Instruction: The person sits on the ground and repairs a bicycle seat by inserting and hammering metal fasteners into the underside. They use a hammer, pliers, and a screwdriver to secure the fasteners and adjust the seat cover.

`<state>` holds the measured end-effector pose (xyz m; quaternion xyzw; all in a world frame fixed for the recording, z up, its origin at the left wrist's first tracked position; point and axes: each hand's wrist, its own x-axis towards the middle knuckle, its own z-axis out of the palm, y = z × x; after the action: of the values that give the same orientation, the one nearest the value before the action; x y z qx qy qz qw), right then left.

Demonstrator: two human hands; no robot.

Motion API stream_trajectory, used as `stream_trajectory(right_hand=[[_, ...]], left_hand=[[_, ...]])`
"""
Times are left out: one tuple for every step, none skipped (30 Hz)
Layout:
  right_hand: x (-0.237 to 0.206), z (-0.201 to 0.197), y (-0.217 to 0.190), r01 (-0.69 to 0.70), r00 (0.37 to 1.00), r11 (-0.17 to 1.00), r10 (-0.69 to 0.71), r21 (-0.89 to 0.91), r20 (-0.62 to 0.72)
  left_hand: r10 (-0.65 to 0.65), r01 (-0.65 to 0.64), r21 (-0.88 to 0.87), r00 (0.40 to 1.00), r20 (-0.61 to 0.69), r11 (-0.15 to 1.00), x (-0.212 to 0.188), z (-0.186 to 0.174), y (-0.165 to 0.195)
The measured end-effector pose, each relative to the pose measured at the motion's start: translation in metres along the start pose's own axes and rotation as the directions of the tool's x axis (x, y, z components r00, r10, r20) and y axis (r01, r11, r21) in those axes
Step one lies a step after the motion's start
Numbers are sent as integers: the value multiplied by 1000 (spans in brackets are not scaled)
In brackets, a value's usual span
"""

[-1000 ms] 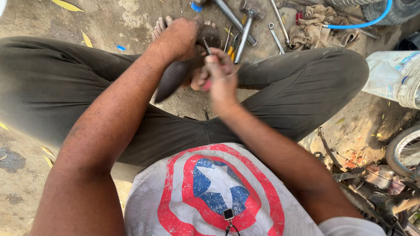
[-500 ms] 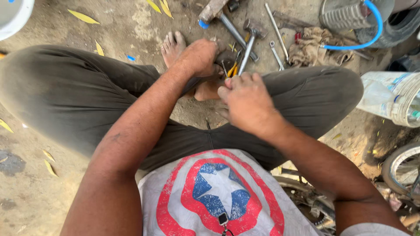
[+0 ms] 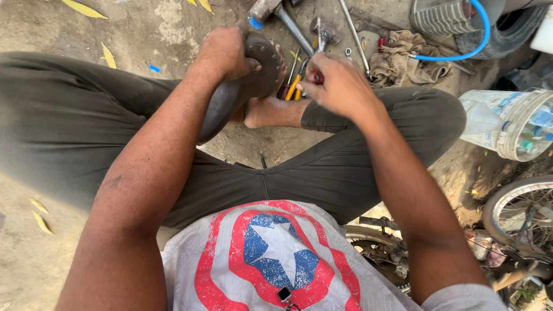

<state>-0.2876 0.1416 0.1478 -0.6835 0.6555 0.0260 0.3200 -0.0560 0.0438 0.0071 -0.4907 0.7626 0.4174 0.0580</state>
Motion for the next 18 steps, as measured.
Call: stream_trajectory(right_hand=[[16, 4, 16, -93, 988, 995, 97, -39, 123], [30, 9, 28, -104, 982, 989, 119, -107, 143], [44, 12, 38, -106, 977, 978, 136, -182, 165], [55, 15, 45, -99, 970, 962, 151, -256, 190], [64, 16, 50, -93, 967, 955, 155, -282, 204], [74, 17, 53, -86, 964, 949, 156, -303, 215], [84, 19, 55, -79, 962, 945, 156, -318, 224], [96, 21, 57, -102, 977, 974, 136, -200, 166], [108, 24, 59, -127, 985, 989, 134, -71, 110], [121, 28, 62, -152, 988, 986, 149, 65, 51], [135, 33, 64, -95, 995, 990, 97, 108, -8], [152, 38, 65, -33, 996, 988, 44, 148, -72], [169, 44, 65, 29, 990, 983, -4, 182, -139], [186, 50, 63, 11, 985, 981, 23, 194, -172], [204, 59, 58, -4, 978, 978, 47, 208, -202], [216, 65, 51, -22, 971, 975, 74, 222, -229], [228, 69, 45, 37, 955, 978, 25, 204, -296], [240, 74, 39, 99, 932, 978, -27, 182, -362]], left_hand=[[1, -1, 4, 1000, -5, 1000, -1, -3, 2], [0, 0, -1, 1000, -19, 1000, 0, -7, 3], [-8, 8, -12, 999, -38, 1000, 0, -10, 4], [-25, 25, -12, 998, -51, 1000, 0, -12, 4], [-48, 47, -9, 997, -62, 999, 1, -15, 4], [-71, 72, 0, 995, -75, 997, 1, -16, 2], [-88, 87, -10, 994, -72, 996, 2, -17, 2], [-103, 103, -16, 993, -59, 995, 2, -17, 1], [-114, 113, -17, 993, -36, 993, 2, -16, 1], [-111, 109, -30, 993, -39, 994, 2, -15, 1], [-104, 102, -39, 994, -42, 994, 3, -15, 1], [-97, 95, -47, 994, -48, 994, 3, -15, 2], [-109, 107, -47, 993, -41, 993, 4, -16, 3], [-123, 121, -50, 992, -33, 991, 6, -18, 5], [-141, 139, -53, 990, -27, 989, 7, -19, 6], [-168, 168, -49, 986, 9, 985, 8, -20, 8], [-196, 198, -43, 980, 42, 979, 10, -21, 9], [-226, 229, -36, 971, 71, 973, 11, -23, 9]])
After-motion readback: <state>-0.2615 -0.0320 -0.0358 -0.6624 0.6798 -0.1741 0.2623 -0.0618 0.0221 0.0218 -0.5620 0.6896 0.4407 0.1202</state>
